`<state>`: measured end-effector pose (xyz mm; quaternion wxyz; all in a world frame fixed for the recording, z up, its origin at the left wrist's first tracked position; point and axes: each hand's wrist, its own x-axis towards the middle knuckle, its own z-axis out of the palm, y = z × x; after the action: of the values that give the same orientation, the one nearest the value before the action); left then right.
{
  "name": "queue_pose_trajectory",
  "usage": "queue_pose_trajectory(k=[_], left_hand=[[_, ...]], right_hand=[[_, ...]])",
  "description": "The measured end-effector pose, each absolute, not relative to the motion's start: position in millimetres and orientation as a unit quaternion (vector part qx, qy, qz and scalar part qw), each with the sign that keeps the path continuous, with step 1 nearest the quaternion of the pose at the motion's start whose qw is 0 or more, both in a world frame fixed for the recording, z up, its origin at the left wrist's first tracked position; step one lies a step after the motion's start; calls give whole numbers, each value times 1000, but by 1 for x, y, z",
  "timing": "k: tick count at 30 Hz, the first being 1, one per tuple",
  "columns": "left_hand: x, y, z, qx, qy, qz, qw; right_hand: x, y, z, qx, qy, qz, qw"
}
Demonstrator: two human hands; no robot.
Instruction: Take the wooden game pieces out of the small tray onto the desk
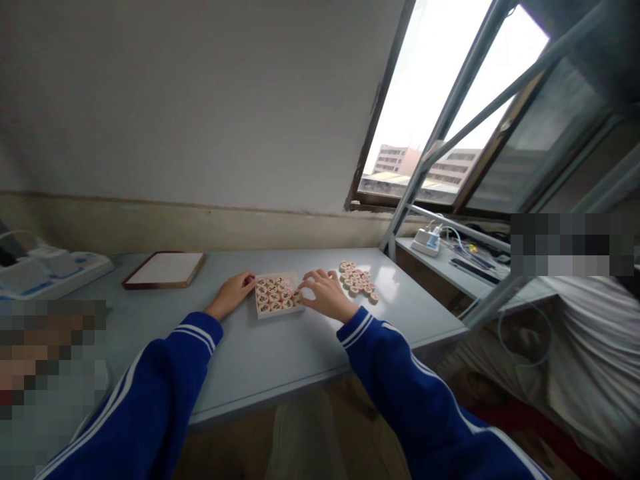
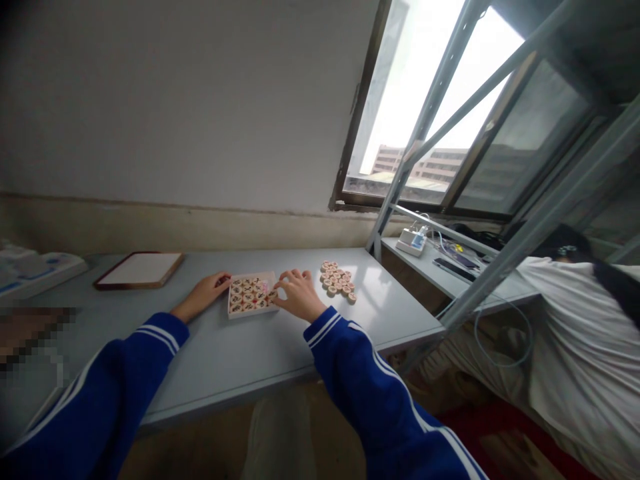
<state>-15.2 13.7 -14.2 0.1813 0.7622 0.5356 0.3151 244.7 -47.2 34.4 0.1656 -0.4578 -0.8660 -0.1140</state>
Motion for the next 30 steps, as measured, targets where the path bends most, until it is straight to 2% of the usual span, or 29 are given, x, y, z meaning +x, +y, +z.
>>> queue_pose_trajectory(k=[4, 7, 17, 21, 24, 27, 30], left_hand=[[-15, 13, -15, 761, 533, 320, 186], [-15, 13, -13, 763, 530, 323, 184], [-13, 9, -9, 760, 558, 299, 150], [-14, 9, -8, 756, 572, 285, 143], [-13, 8, -7, 757, 574, 280, 143], [-12, 7, -6, 756, 581, 271, 135], [-12, 8, -6, 753, 591, 263, 123]], right_hand=[[232, -32, 34, -473, -867, -93, 123], [232, -25, 35, -478, -866, -77, 125], [217, -38, 24, -499, -840, -74, 198], [238, -42, 27, -534, -795, -22, 287], [278, -42, 32, -581, -742, 69, 328], [323, -42, 36, -613, -722, 164, 276], [354, -47, 38, -654, -711, 143, 215]])
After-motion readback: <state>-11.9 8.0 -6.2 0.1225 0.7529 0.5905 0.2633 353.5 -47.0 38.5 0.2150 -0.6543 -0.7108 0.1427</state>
